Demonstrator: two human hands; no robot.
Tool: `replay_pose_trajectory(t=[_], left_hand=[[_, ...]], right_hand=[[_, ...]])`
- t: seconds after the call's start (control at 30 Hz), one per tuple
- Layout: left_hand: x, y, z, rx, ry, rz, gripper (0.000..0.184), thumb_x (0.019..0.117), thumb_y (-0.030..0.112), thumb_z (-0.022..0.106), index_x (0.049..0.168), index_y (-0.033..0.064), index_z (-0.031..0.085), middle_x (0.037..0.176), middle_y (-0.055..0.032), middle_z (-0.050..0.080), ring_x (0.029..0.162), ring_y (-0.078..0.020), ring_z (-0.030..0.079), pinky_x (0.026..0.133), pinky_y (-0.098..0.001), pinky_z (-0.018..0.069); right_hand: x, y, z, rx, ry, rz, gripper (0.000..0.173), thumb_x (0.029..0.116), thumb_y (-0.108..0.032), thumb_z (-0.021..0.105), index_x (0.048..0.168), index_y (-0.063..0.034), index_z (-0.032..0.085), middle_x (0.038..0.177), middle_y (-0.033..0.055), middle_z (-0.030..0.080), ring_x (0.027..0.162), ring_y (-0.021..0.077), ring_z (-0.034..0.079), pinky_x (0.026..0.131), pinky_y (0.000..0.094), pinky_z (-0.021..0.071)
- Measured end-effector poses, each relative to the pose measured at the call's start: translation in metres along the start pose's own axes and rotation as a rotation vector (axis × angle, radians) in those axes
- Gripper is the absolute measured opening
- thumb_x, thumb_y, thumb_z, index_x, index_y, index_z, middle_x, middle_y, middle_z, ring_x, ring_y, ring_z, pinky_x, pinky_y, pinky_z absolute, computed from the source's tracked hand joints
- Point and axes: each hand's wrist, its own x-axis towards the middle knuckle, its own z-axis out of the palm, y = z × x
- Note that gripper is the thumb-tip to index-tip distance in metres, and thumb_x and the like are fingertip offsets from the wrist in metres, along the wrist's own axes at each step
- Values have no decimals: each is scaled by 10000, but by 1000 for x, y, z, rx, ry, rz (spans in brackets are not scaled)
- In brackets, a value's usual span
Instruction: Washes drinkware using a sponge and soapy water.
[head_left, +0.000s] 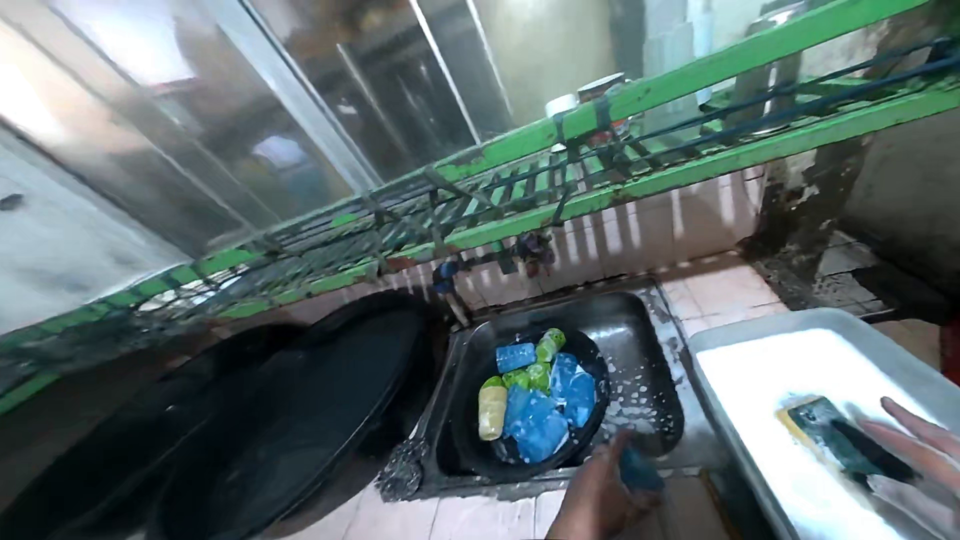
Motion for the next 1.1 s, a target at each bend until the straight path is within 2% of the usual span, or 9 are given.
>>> replay_pose_trajectory(t=[0.1,0.23,0.33,0.43,0.57,0.7,0.8,1.0,1.1], left_hand=[[0,45,-31,-542,43,226,926,852,278,816,1601,127,293,1529,-189,476,1320,-261,566,1083,-464,492],[-5,135,-49,-979,-38,632,1074,770,532,820,1541,30,266,1408,-134,522,1174,-131,609,951,-343,560],[4,183,-32,-1081,-88,818,683,847,259,738,1341,-38,373,1434,-187,512,1282,-161,564,1016,-336,519],[16,200,-35,-882,-97,778,575,869,269,681,1313,-49,502,1476,-205,499,1322,-190,537,1045,-346,497],[24,217,-45,-307,-128,810,579,911,354,666,1393,39,604,1376,-159,598,1245,-218,586,1052,-395,487],[37,222,-26,-111,-54,756,359,983,351,563,1173,88,716,1243,-134,648,1166,-235,611,990,-436,502],[55,221,-12,-157,-97,548,366,1017,352,535,1196,67,678,1257,-155,615,1162,-260,601,984,-469,498],[96,210,-44,32,67,458,404,1022,405,563,1293,126,671,1351,-158,598,1251,-292,581,1053,-499,472],[104,212,-58,335,-28,535,471,1017,456,567,1407,198,628,1449,-86,583,1374,-264,514,1159,-481,389]], right_hand=[[-3,-30,-11,186,-7,-16,746,971,-421,669,1540,-3,429,1625,297,297,1500,477,310,1216,603,283],[8,-77,-13,665,-126,-91,1002,907,-287,741,1647,-67,101,1571,174,441,1373,250,538,1103,425,492],[12,-102,-20,945,-53,-109,1090,855,-219,774,1624,-65,17,1490,114,498,1263,127,603,1047,340,544],[8,-96,-23,1021,-23,48,1052,769,-198,780,1610,-105,154,1354,99,590,1108,154,670,925,368,592],[7,-81,-9,1042,-3,-37,967,745,-129,808,1557,-81,285,1313,93,626,1120,159,674,959,370,587],[2,-80,7,447,205,50,991,740,-256,892,1555,-72,359,1394,150,599,1254,227,612,1077,432,505],[-1,-75,27,-105,372,105,982,743,-333,857,1589,-155,392,1206,253,677,1050,418,695,851,569,585],[-18,-79,14,-44,-137,385,974,884,-452,780,1654,-285,207,1372,278,578,1171,492,620,940,647,520],[-15,-70,19,-37,-212,339,722,973,-632,565,1570,-246,446,1581,160,455,1384,428,496,1063,627,455]])
